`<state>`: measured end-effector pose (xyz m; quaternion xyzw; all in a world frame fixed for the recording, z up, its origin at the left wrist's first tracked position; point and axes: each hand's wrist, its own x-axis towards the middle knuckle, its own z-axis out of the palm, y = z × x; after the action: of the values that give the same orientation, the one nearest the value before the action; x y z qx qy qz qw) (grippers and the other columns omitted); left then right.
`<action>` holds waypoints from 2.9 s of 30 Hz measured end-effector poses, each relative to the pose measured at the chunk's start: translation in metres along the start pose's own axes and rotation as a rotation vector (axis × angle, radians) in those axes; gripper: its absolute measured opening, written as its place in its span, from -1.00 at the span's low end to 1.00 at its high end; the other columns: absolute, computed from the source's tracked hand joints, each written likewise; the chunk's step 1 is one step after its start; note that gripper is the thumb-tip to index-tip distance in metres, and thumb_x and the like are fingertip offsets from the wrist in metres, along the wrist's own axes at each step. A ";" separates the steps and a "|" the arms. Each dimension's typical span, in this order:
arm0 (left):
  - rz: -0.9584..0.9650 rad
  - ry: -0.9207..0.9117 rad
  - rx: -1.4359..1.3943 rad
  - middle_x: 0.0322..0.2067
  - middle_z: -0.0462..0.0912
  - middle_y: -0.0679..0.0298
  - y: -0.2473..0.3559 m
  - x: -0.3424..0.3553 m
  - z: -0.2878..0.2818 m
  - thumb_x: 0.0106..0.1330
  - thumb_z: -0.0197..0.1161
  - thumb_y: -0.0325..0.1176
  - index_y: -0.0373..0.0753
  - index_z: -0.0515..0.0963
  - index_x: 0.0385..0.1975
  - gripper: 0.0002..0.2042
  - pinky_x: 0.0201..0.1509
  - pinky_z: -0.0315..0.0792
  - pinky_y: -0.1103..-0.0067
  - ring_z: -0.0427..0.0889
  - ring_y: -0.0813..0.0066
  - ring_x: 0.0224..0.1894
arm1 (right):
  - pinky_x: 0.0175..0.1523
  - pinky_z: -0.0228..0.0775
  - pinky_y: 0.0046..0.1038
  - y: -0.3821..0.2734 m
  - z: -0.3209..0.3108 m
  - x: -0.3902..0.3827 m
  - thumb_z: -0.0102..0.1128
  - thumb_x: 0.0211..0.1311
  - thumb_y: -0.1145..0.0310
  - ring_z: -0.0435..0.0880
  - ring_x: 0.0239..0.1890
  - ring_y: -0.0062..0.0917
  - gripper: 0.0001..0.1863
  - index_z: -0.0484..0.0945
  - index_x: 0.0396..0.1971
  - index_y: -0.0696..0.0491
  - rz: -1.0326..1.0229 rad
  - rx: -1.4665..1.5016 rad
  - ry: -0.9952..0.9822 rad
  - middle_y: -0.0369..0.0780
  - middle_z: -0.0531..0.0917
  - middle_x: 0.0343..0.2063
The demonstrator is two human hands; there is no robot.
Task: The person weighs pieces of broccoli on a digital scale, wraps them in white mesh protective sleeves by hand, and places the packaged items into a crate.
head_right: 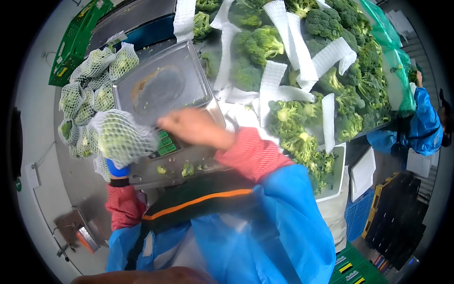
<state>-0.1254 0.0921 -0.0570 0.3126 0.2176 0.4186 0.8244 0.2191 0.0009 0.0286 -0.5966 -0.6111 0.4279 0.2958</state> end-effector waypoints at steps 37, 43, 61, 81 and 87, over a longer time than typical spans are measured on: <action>0.757 0.625 2.095 0.10 0.34 -0.02 0.104 0.088 -0.028 0.08 0.28 -0.10 -0.09 0.32 0.17 -0.39 0.26 0.10 0.33 0.28 0.06 0.17 | -0.31 0.39 -0.13 0.139 -0.121 0.081 0.17 -0.01 0.11 0.58 -0.41 -0.13 -0.66 0.40 -0.40 0.07 0.224 -0.788 0.811 -0.10 0.57 -0.43; 0.871 0.433 1.537 0.05 0.43 0.22 0.077 0.074 0.080 0.17 0.23 -0.38 -0.26 0.34 0.12 -0.52 0.19 0.22 0.51 0.40 0.42 0.08 | -0.19 0.42 -0.41 0.037 -0.094 0.015 0.13 0.10 0.36 0.60 -0.32 -0.41 -0.71 0.43 -0.17 0.11 -0.145 0.119 0.662 -0.17 0.60 -0.30; -0.236 -0.124 0.329 -0.20 0.53 0.26 -0.142 0.049 0.155 0.33 -0.03 -0.34 -0.30 0.44 -0.11 -0.77 -0.05 0.39 0.58 0.50 0.55 -0.14 | -0.41 0.30 -0.41 0.026 -0.007 -0.038 0.22 0.04 0.38 0.49 -0.45 -0.46 -0.85 0.46 -0.42 0.07 -0.134 -0.183 0.431 -0.22 0.47 -0.47; -0.414 -0.355 0.215 -0.01 0.45 0.22 -0.099 -0.018 0.158 0.20 0.21 -0.25 -0.28 0.33 0.10 -0.52 0.13 0.28 0.52 0.41 0.48 0.01 | -0.12 0.48 -0.48 0.043 -0.024 -0.049 0.03 -0.04 0.52 0.63 -0.30 -0.49 -0.65 0.45 -0.16 0.26 0.244 1.221 -0.257 -0.15 0.62 -0.29; -0.091 0.375 1.363 -0.08 0.50 0.05 -0.020 0.068 0.125 0.27 0.08 -0.05 -0.26 0.42 0.04 -0.54 0.02 0.35 0.50 0.51 0.28 -0.08 | -0.37 0.29 -0.65 0.022 -0.032 0.028 0.07 0.13 0.38 0.44 -0.46 -0.72 -0.76 0.48 -0.26 0.23 -0.092 0.275 0.461 -0.29 0.54 -0.50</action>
<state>0.0011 0.0976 0.0115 0.6724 0.5822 0.2012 0.4104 0.2543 0.0324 0.0200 -0.6042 -0.4901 0.3459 0.5245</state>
